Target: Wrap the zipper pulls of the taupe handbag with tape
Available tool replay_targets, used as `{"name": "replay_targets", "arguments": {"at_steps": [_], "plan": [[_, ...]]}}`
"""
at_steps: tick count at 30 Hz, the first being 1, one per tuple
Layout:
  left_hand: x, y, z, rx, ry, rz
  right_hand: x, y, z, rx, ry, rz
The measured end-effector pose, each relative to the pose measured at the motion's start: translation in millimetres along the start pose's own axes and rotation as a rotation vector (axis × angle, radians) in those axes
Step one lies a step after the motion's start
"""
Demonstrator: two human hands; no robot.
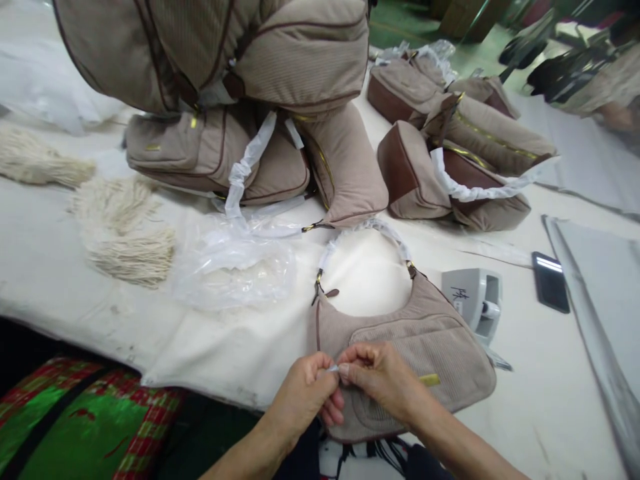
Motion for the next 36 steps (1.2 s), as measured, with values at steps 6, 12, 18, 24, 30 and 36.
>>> {"name": "replay_targets", "arguments": {"at_steps": [6,12,18,24,30,36], "plan": [[-0.7,0.9,2.4,0.004,0.035,-0.054,-1.4,-3.9,6.1,-0.030,0.147,0.081],[0.9,-0.3,4.4,-0.028,0.023,-0.121,-2.6,-1.2,-1.6,-0.054,0.236,0.120],[2.5,-0.5,2.4,-0.074,0.056,-0.220,-2.9,1.5,-2.0,-0.147,0.252,0.075],[6.8,0.0,-4.2,-0.136,0.081,-0.201,-5.1,5.0,-5.5,0.043,0.619,0.150],[10.5,2.2,-8.1,-0.134,0.185,-0.164,-8.8,6.1,-3.7,0.395,0.726,-0.044],[12.3,1.1,-5.8,-0.148,0.296,-0.157,-7.3,2.6,-1.9,0.565,1.053,-0.177]]}}
Point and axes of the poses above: each hand's wrist, its own y-axis away from the middle knuckle, its own x-axis out of the back of the hand, z = x × y, the point moved 4 cm from there along -y, towards the middle knuckle, and after that the axes turned 8 degrees about -y, right-handed, at the moved point
